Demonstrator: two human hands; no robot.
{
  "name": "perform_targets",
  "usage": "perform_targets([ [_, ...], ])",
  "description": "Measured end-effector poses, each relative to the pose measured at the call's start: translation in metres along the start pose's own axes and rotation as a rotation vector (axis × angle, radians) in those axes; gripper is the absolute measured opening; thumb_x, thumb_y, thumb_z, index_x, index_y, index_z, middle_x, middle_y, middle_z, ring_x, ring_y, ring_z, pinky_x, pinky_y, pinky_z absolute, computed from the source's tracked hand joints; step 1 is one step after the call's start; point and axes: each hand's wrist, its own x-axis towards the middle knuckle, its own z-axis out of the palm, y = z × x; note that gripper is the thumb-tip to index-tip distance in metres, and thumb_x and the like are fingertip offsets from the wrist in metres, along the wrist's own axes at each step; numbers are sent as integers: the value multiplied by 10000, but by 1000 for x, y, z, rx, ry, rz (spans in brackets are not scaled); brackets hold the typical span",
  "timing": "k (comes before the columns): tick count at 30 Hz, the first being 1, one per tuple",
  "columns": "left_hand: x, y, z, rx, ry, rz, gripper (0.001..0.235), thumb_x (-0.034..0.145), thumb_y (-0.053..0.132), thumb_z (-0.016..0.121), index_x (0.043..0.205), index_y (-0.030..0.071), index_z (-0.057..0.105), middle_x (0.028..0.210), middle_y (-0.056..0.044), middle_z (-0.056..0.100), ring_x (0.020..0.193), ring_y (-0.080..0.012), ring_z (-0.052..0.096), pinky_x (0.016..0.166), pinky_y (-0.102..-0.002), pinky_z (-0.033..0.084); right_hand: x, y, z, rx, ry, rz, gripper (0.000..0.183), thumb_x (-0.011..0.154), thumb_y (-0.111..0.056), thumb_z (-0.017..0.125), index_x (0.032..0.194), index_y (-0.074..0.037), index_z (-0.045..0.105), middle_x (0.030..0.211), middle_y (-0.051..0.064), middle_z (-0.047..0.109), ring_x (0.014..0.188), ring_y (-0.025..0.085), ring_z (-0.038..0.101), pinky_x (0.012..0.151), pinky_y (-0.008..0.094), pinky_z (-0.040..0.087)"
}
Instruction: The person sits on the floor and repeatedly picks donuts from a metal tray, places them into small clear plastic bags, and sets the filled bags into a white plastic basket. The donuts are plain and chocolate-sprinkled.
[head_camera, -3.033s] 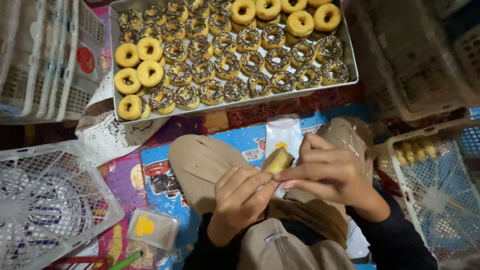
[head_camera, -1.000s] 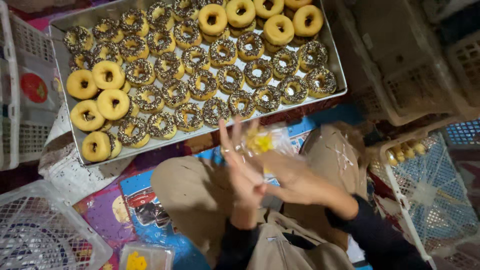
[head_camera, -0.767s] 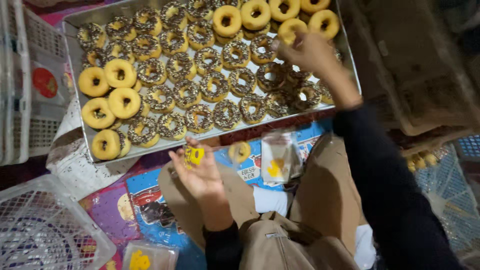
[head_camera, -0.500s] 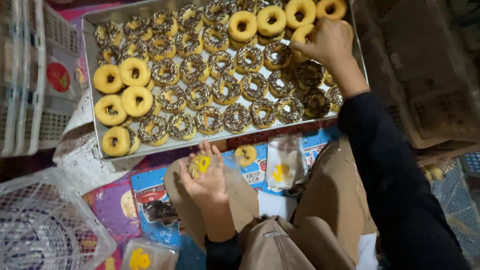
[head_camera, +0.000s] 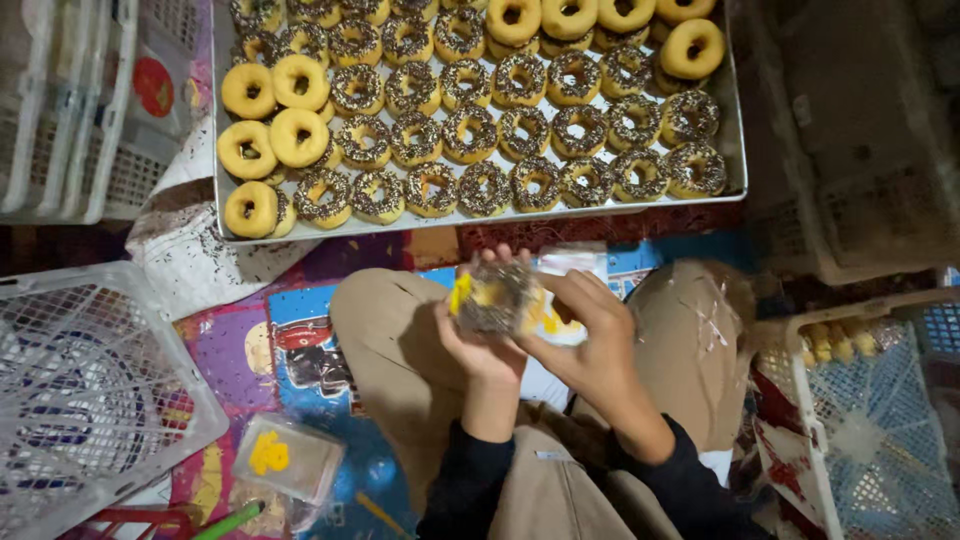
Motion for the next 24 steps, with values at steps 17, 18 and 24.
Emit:
perform_targets([
  [17, -69, 17, 86, 236, -298, 52, 676, 1122, 305, 609, 1680, 65, 313, 1416, -131, 515, 1336, -274, 520, 1222, -429, 420, -4, -57, -22, -43, -100, -435, 550, 651, -154, 862, 1157, 5, 714, 912, 137, 701, 754, 309, 588, 648, 393, 493],
  [18, -66, 18, 87, 184, -242, 47, 680, 1103, 291, 614, 1671, 75, 310, 1439, -137, 514, 1331, -276, 534, 1198, -428, 429, -3, -62, -31, 63, -200, -467, 569, 677, -77, 812, 1215, 58, 686, 951, 166, 697, 814, 313, 611, 693, 396, 512],
  [24, -67, 19, 62, 273, 147, -121, 612, 966, 191, 620, 1517, 74, 379, 1398, -152, 578, 1211, -252, 645, 1048, -382, 522, -24, -72, -23, 534, 59, -245, 213, 907, -48, 788, 1107, -35, 715, 1093, 74, 758, 1033, 182, 740, 929, 335, 593],
])
